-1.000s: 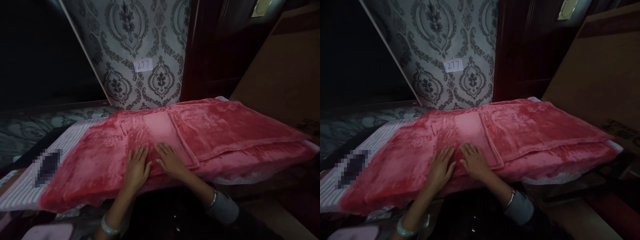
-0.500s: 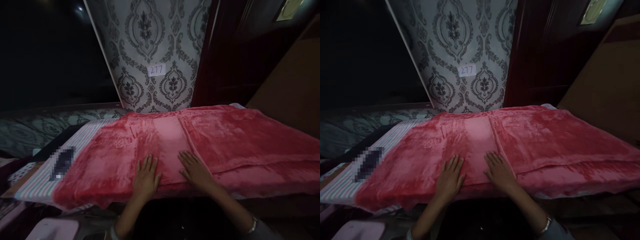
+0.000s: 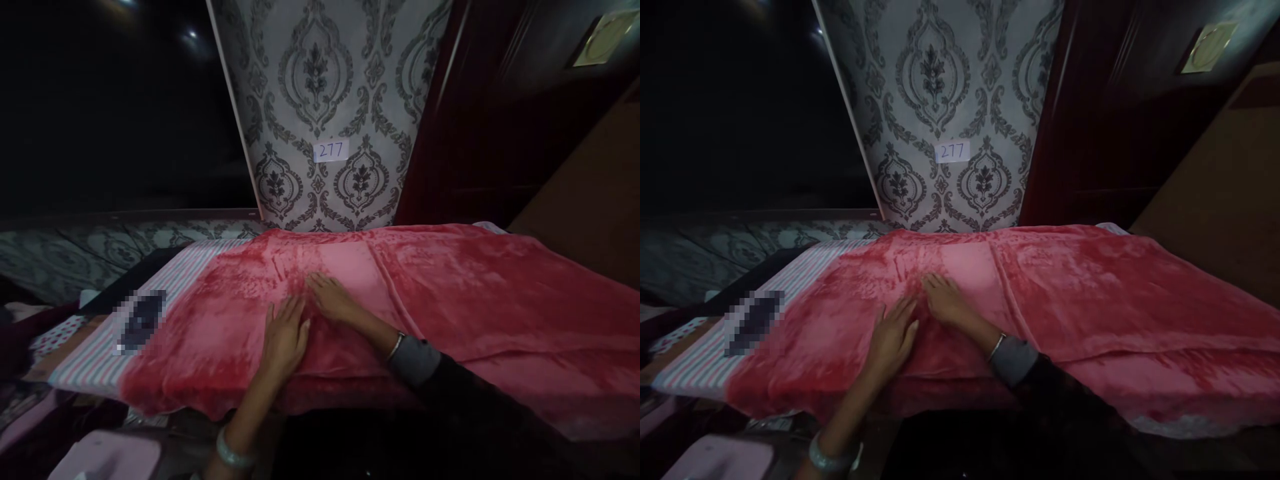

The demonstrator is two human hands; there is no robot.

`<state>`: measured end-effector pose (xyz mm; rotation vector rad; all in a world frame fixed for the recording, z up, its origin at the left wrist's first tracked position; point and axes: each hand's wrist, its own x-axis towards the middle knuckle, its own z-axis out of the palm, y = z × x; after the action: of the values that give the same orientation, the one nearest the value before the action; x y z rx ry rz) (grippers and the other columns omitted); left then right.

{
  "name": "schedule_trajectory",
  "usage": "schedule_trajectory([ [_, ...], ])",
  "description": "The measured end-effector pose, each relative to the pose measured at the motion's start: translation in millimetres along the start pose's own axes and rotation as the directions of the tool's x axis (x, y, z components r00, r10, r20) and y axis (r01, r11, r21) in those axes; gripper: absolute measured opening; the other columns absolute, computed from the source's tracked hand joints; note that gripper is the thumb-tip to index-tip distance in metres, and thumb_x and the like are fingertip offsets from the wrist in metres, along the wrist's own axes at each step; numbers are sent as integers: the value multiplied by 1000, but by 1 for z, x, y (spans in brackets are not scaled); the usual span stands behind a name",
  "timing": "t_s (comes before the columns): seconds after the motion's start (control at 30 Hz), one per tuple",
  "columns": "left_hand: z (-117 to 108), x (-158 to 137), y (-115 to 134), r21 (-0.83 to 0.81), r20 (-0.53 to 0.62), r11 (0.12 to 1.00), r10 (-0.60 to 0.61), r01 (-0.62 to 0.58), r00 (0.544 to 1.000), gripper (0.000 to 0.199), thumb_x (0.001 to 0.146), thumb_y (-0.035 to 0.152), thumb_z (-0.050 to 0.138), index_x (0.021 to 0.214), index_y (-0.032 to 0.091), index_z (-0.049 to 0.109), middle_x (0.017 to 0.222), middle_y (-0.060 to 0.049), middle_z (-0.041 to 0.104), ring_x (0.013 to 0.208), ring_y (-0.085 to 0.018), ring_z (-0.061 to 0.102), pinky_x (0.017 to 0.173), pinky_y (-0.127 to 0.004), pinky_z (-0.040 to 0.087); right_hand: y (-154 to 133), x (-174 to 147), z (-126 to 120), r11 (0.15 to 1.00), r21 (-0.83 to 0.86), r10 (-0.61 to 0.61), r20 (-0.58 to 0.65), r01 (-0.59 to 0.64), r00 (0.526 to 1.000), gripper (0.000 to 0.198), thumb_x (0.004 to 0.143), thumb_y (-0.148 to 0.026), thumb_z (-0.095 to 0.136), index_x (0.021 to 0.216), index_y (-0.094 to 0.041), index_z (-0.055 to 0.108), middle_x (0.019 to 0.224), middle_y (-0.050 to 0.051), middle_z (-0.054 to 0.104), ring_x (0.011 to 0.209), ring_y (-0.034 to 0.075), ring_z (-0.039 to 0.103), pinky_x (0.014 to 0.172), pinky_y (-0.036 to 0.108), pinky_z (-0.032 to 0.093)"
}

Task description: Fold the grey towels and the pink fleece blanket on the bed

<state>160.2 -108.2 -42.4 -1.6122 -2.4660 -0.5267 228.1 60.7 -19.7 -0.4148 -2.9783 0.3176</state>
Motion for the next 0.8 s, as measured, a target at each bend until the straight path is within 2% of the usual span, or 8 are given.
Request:
schedule_trajectory([
  [0.13, 17, 11, -11, 51, 218, 998, -31, 21, 975, 58, 98, 35, 43, 152, 14, 41, 161, -15, 33, 151, -30, 25, 121, -59, 24, 10, 1, 32, 998, -63, -22, -46, 19, 999, 56, 102, -27, 33, 157, -14, 34, 163, 10, 27, 151, 23, 19, 122, 50, 19],
  [0.2, 26, 10, -13, 46, 273, 999, -29, 18, 962, 58, 99, 33, 40, 154, 15, 37, 163, -14, 27, 153, -28, 21, 122, -57, 22, 21, -5, 42, 997, -81, -23, -65, 18, 998, 57, 103, -35, 34, 158, -17, 32, 163, 9, 25, 152, 24, 17, 122, 51, 17],
  [0.37, 31, 1, -17, -14, 260, 1000, -20, 24, 965, 58, 99, 34, 39, 155, 17, 35, 165, -12, 24, 153, -29, 18, 123, -58, 19, 65, -26, 35, 983, -158, 87, -55, -95, 995, 62, 102, -46, 39, 158, -21, 32, 164, 9, 23, 152, 27, 17, 121, 54, 19],
  [0.5, 18, 10, -32, -166, 186, 985, 66, -35, 980, 53, 98, 40, 44, 147, 21, 50, 157, -12, 42, 146, -29, 37, 119, -52, 33, 94, -35, 7, 939, -227, 261, -16, -258, 965, 63, 101, -44, 40, 157, -16, 34, 163, 15, 22, 151, 30, 20, 119, 55, 22],
  [0.57, 8, 31, -40, -232, 108, 970, 94, -67, 990, 46, 99, 36, 40, 138, 22, 60, 145, -11, 57, 136, -26, 52, 115, -46, 40, 92, -27, -8, 934, -219, 291, 14, -281, 956, 62, 101, -41, 39, 156, -13, 35, 162, 16, 23, 151, 31, 21, 118, 56, 23],
  [0.63, 0, 62, -44, -233, 56, 970, 90, -74, 994, 44, 98, 29, 37, 133, 22, 62, 138, -10, 63, 130, -24, 57, 114, -43, 41, 78, -9, -19, 952, -173, 262, 31, -253, 965, 60, 101, -37, 36, 156, -13, 35, 163, 15, 22, 151, 30, 19, 119, 56, 22],
  [0.7, -1, 96, -43, -163, 84, 986, 60, -46, 995, 46, 96, 27, 40, 138, 18, 58, 145, -12, 57, 136, -25, 51, 116, -45, 38, 59, 15, -22, 973, -114, 202, 21, -199, 979, 57, 102, -34, 32, 156, -16, 35, 164, 12, 22, 152, 28, 17, 120, 55, 21],
  [0.8, 10, 131, -39, -28, 179, 999, -14, 20, 984, 53, 97, 26, 42, 147, 11, 46, 157, -17, 40, 148, -28, 34, 120, -52, 30, 38, 48, -8, 989, -67, 128, -15, -129, 992, 55, 103, -30, 31, 155, -18, 37, 163, 10, 26, 151, 25, 20, 120, 54, 21],
])
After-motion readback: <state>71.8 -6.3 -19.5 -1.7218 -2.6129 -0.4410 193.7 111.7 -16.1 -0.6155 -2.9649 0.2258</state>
